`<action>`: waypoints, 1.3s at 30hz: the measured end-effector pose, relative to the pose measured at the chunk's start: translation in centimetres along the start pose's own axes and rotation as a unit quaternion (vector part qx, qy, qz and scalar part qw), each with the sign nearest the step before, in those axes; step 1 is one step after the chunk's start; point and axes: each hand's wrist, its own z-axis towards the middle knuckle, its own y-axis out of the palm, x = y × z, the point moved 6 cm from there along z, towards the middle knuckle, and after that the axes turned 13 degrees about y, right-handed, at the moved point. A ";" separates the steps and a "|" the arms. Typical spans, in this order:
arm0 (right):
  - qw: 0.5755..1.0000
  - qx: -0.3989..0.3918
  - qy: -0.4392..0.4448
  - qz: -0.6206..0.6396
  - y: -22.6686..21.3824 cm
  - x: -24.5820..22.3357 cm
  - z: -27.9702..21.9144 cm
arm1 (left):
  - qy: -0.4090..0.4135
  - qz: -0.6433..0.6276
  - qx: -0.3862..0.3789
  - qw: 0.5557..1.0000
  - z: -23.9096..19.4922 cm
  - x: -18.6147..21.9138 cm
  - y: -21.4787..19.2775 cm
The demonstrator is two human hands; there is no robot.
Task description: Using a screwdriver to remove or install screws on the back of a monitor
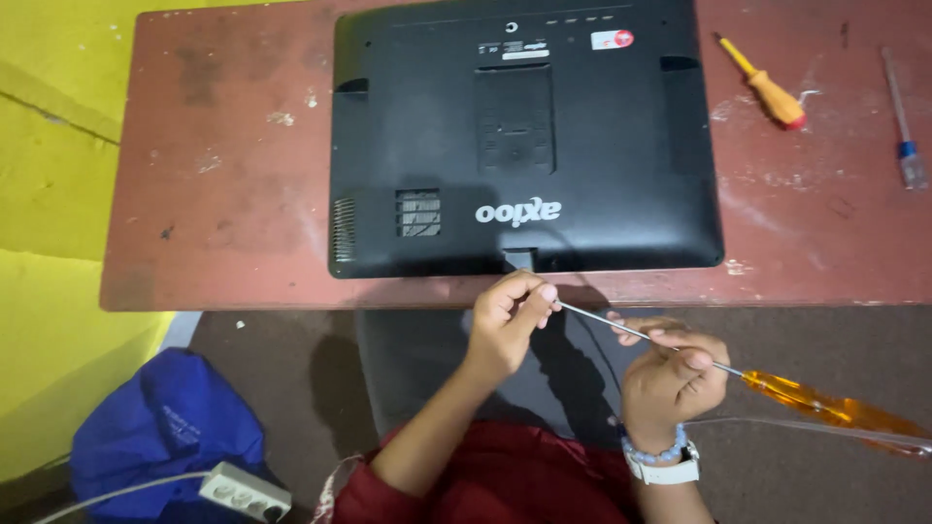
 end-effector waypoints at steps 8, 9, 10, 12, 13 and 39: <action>0.995 -0.092 -0.027 0.011 0.7 -0.3 2.2 | 0.056 -0.020 -0.206 0.977 2.3 -0.4 2.4; 0.994 -0.087 -0.054 0.023 1.2 -1.0 2.8 | 0.076 -0.033 -0.198 0.977 2.9 -0.5 2.4; 0.995 -0.085 -0.055 0.023 -0.5 0.6 3.6 | 0.076 -0.034 -0.200 0.976 3.9 0.5 2.3; 0.900 -0.046 -0.337 -0.272 -2.8 1.6 3.1 | 0.154 0.032 -0.285 0.945 5.3 3.2 2.8; 0.900 -0.045 -0.335 -0.274 -1.2 -0.3 3.6 | 0.153 0.031 -0.287 0.945 6.1 3.4 2.8; 0.829 -0.383 -0.126 -0.387 7.9 2.9 7.4 | 0.314 0.370 -0.215 0.847 6.3 -2.0 -0.7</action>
